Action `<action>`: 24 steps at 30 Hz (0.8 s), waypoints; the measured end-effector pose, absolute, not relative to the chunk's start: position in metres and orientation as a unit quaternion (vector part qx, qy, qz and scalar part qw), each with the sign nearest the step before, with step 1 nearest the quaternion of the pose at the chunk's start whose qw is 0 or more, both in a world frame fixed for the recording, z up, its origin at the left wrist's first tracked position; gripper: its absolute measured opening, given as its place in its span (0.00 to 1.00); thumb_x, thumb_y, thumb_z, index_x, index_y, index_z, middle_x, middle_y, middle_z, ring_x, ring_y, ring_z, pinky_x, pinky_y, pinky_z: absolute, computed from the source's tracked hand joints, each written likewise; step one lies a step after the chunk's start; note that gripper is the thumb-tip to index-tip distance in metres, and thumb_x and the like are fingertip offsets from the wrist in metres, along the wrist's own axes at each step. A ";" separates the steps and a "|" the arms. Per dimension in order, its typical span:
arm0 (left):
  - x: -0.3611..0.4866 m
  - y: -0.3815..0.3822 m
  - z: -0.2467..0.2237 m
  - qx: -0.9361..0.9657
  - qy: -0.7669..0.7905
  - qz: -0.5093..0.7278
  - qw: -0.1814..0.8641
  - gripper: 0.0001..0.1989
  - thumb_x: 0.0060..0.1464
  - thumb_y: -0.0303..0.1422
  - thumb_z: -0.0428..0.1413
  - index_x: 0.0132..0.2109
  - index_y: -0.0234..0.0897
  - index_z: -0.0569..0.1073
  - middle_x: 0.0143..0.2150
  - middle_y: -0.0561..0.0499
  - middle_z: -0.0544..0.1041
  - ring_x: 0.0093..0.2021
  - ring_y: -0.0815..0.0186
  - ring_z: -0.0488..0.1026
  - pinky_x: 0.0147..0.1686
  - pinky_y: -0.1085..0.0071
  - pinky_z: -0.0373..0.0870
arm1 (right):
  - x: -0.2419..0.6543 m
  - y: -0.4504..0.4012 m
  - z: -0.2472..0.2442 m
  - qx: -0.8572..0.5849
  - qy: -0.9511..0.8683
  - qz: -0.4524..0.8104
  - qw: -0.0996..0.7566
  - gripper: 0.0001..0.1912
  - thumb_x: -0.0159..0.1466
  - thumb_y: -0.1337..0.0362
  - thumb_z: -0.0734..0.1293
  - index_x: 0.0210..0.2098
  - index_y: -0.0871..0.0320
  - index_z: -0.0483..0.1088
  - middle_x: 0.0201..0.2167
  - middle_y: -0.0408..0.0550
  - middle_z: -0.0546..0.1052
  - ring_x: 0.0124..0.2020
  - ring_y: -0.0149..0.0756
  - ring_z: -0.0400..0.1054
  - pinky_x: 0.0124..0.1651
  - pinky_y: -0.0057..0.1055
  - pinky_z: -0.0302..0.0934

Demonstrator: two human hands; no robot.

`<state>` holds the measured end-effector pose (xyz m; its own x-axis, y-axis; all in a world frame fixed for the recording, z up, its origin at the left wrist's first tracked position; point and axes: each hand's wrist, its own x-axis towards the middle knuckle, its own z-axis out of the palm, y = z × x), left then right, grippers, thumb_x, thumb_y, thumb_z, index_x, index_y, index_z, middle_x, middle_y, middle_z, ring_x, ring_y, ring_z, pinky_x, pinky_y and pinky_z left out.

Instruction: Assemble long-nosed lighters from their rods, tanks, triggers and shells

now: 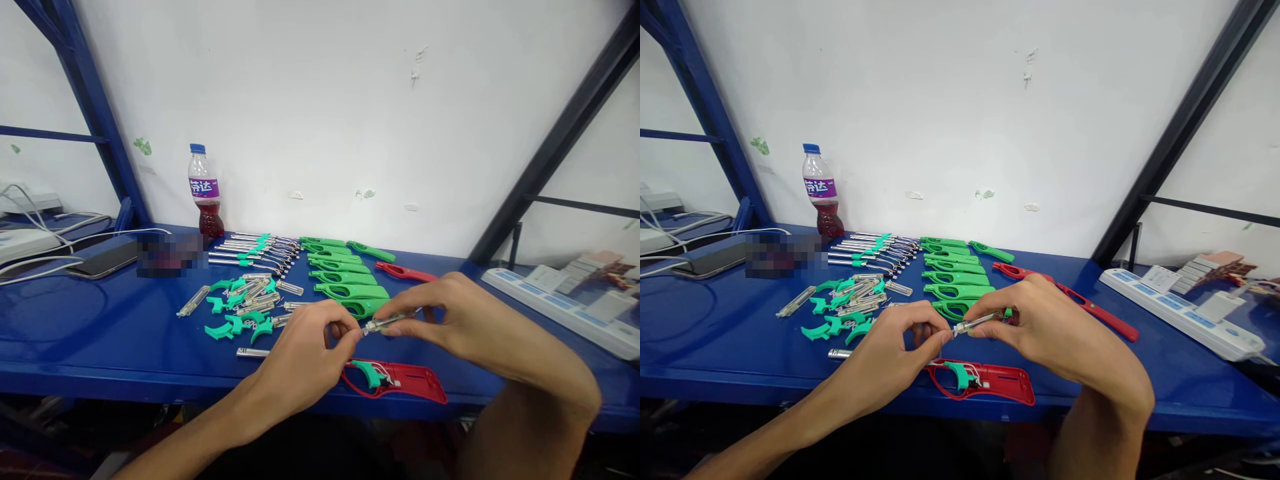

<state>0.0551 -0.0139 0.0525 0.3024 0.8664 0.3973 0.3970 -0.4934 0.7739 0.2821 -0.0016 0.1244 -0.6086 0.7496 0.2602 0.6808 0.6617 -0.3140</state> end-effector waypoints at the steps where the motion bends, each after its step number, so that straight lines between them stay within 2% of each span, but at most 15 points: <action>1: 0.055 -0.014 0.052 0.760 0.416 0.419 0.270 0.08 0.61 0.27 0.59 0.33 0.39 0.80 0.29 0.56 0.77 0.31 0.68 0.71 0.34 0.69 0.64 | 0.282 -0.001 0.124 -0.398 -0.893 0.094 0.188 0.06 0.68 0.61 0.73 0.42 0.46 0.85 0.35 0.36 0.87 0.30 0.29 0.80 0.33 0.22 0.68; 8: 0.055 -0.017 0.047 0.788 0.399 0.419 0.212 0.08 0.62 0.24 0.57 0.35 0.38 0.77 0.34 0.54 0.77 0.36 0.65 0.72 0.37 0.68 0.63 | 0.280 -0.002 0.127 -0.398 -0.894 0.095 0.183 0.07 0.67 0.62 0.73 0.42 0.47 0.85 0.34 0.38 0.87 0.30 0.30 0.80 0.31 0.22 0.68; 14: 0.056 -0.019 0.046 0.805 0.377 0.420 0.181 0.09 0.65 0.25 0.55 0.36 0.37 0.76 0.35 0.51 0.76 0.37 0.64 0.70 0.37 0.67 0.63 | 0.282 -0.001 0.128 -0.396 -0.894 0.110 0.177 0.06 0.67 0.60 0.74 0.43 0.47 0.85 0.31 0.37 0.86 0.24 0.28 0.77 0.29 0.23 0.67; 18: 0.057 -0.020 0.048 0.808 0.371 0.423 0.175 0.10 0.66 0.25 0.54 0.35 0.38 0.75 0.35 0.51 0.76 0.37 0.64 0.70 0.37 0.67 0.63 | 0.283 -0.001 0.127 -0.392 -0.893 0.122 0.186 0.07 0.67 0.60 0.74 0.43 0.47 0.85 0.34 0.37 0.87 0.30 0.30 0.80 0.33 0.24 0.70; 24: 0.056 -0.021 0.046 0.813 0.369 0.418 0.166 0.10 0.65 0.23 0.54 0.36 0.37 0.75 0.36 0.51 0.76 0.37 0.64 0.70 0.37 0.67 0.63 | 0.281 -0.002 0.128 -0.396 -0.891 0.122 0.185 0.07 0.67 0.62 0.75 0.43 0.47 0.85 0.33 0.37 0.87 0.29 0.29 0.79 0.32 0.23 0.69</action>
